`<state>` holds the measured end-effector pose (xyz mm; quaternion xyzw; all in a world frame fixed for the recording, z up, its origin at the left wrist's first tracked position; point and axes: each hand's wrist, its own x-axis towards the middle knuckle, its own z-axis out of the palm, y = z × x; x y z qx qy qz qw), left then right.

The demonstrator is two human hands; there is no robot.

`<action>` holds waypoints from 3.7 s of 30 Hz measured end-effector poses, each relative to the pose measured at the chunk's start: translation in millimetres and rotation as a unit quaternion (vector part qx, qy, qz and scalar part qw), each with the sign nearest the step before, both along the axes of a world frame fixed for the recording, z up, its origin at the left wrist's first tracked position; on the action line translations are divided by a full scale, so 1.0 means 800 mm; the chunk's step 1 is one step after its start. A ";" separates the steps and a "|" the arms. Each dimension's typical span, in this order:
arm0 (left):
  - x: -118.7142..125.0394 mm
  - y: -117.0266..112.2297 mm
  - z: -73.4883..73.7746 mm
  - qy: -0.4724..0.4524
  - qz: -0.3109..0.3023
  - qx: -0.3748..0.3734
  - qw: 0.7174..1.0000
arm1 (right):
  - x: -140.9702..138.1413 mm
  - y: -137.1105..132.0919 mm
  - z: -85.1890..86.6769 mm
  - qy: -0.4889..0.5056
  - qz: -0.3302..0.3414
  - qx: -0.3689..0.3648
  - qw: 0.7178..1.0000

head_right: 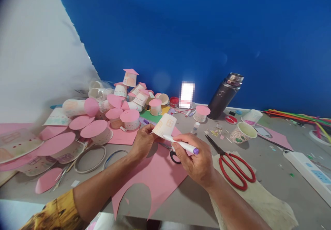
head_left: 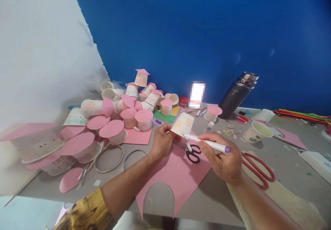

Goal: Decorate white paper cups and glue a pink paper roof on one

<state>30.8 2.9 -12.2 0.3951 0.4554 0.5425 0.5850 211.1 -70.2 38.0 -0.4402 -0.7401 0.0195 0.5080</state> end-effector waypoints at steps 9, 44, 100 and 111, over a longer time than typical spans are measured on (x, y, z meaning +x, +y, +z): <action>0.002 -0.006 0.003 -0.086 -0.058 -0.038 0.994 | 0.000 0.001 0.003 0.006 0.019 0.025 0.999; 0.007 -0.016 0.010 -0.223 -0.158 -0.179 0.945 | 0.002 -0.003 0.001 0.021 0.031 0.031 0.999; -0.002 -0.033 0.003 -0.302 -0.359 -0.153 0.870 | 0.004 -0.011 0.001 0.035 0.056 0.045 0.997; -0.001 -0.037 0.008 -0.316 -0.376 -0.153 0.857 | 0.001 -0.011 0.001 0.042 0.066 0.058 0.995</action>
